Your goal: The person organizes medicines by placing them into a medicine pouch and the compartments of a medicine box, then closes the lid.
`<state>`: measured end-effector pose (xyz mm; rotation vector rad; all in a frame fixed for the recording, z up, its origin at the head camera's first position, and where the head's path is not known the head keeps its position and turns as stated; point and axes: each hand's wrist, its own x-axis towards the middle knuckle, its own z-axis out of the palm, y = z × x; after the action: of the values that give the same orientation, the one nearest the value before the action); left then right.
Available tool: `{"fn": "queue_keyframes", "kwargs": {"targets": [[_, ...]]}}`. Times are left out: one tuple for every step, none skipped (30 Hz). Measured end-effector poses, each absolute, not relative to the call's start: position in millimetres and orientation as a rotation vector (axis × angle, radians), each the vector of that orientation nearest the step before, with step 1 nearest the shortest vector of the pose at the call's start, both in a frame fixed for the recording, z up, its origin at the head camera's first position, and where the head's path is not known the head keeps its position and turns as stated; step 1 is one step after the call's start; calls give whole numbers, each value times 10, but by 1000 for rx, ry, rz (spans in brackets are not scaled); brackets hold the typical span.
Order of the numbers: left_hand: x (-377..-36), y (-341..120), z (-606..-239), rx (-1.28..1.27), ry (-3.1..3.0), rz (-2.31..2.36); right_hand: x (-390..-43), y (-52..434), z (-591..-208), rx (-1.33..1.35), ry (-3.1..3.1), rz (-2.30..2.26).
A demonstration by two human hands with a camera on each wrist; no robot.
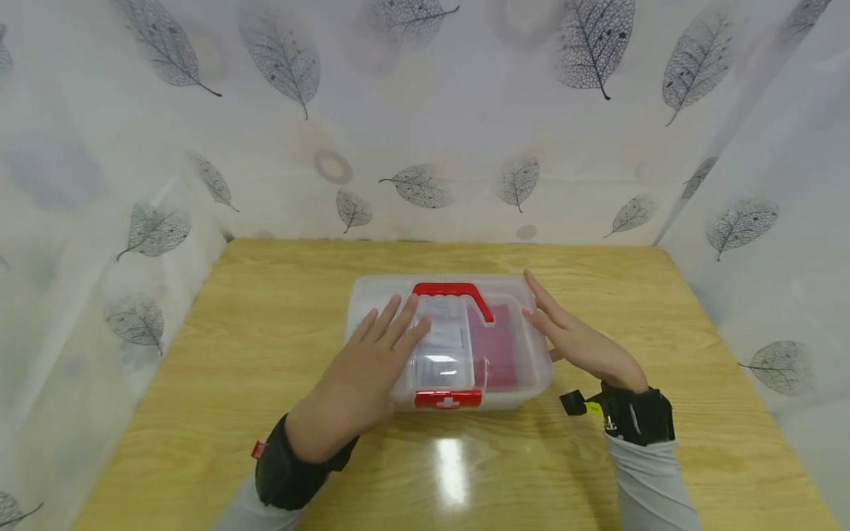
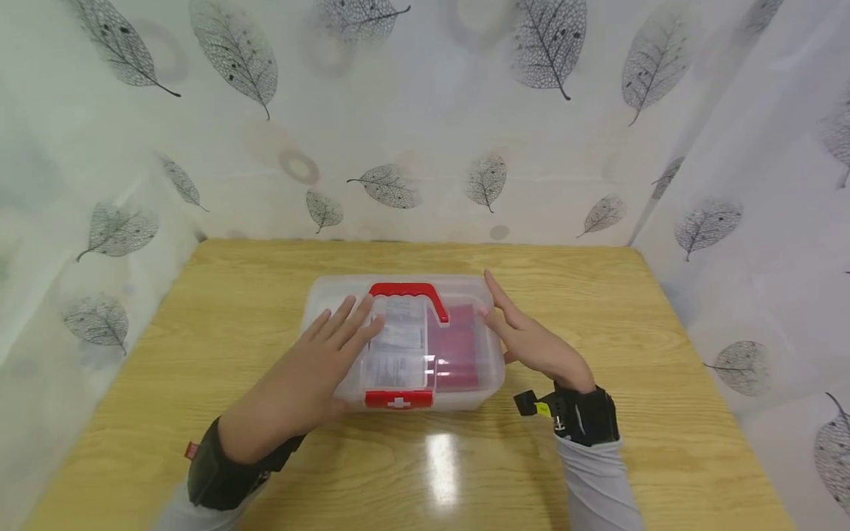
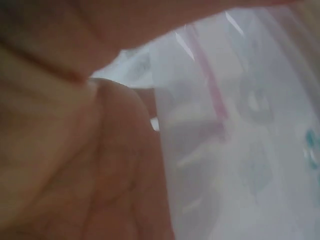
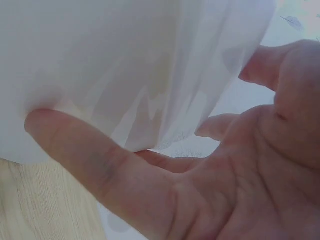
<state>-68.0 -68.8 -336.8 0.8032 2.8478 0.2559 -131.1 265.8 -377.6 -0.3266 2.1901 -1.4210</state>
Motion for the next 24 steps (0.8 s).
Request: {"fn": "queue_keyframes", "kwargs": {"targets": [[-717, -722, -3361, 794, 2844, 281, -1316, 2657, -3772, -324, 2196, -1422], [-745, -756, -3354, 777, 2843, 307, -1316, 2656, -3767, -325, 2204, -1424], [-773, -788, -3352, 760, 2841, 328, -1313, 2653, -3763, -320, 2208, -1428], [-797, -814, -3350, 741, 2839, 353, -1313, 2648, -3762, -316, 2208, -1439], [-818, -839, -3352, 731, 2844, 368, -1312, 2640, -3760, -314, 2210, -1449], [-835, -858, -3357, 734, 2852, 373, -1314, 2634, -3759, -314, 2212, -1459], [-851, -874, -3365, 751, 2860, 372, -1318, 2628, -3760, -314, 2219, -1465], [-864, -884, -3376, 769, 2866, 376, -1323, 2623, -3761, -312, 2224, -1473], [-878, -888, -3390, 784, 2873, 379, -1328, 2617, -3762, -308, 2231, -1478], [-886, -890, -3401, 797, 2881, 382, -1330, 2610, -3762, -305, 2238, -1482], [-892, -891, -3417, 803, 2892, 382, -1333, 2606, -3761, -298, 2244, -1484], [-896, -889, -3433, 807, 2902, 386, -1335, 2605, -3761, -293, 2246, -1487], [-900, -887, -3451, 811, 2912, 384, -1336, 2603, -3760, -288, 2248, -1488], [-903, -885, -3471, 814, 2923, 379, -1335, 2601, -3758, -284, 2250, -1485], [-902, -885, -3487, 817, 2932, 377, -1335, 2601, -3757, -281, 2252, -1482], [-900, -886, -3503, 823, 2943, 373, -1335, 2601, -3756, -281, 2250, -1481], [-898, -887, -3519, 830, 2954, 366, -1335, 2601, -3756, -281, 2249, -1480], [-895, -889, -3533, 838, 2963, 360, -1335, 2600, -3755, -283, 2247, -1479], [-891, -891, -3543, 841, 2970, 358, -1335, 2599, -3756, -283, 2246, -1478], [-887, -892, -3551, 844, 2979, 359, -1335, 2599, -3759, -282, 2244, -1479], [-883, -892, -3557, 844, 2986, 363, -1336, 2598, -3764, -280, 2239, -1483], [-882, -889, -3563, 842, 2993, 366, -1336, 2597, -3769, -279, 2233, -1487], [-880, -886, -3569, 839, 2998, 367, -1337, 2595, -3775, -275, 2231, -1490], [-880, -882, -3574, 834, 3002, 372, -1337, 2594, -3782, -272, 2227, -1493]]}}
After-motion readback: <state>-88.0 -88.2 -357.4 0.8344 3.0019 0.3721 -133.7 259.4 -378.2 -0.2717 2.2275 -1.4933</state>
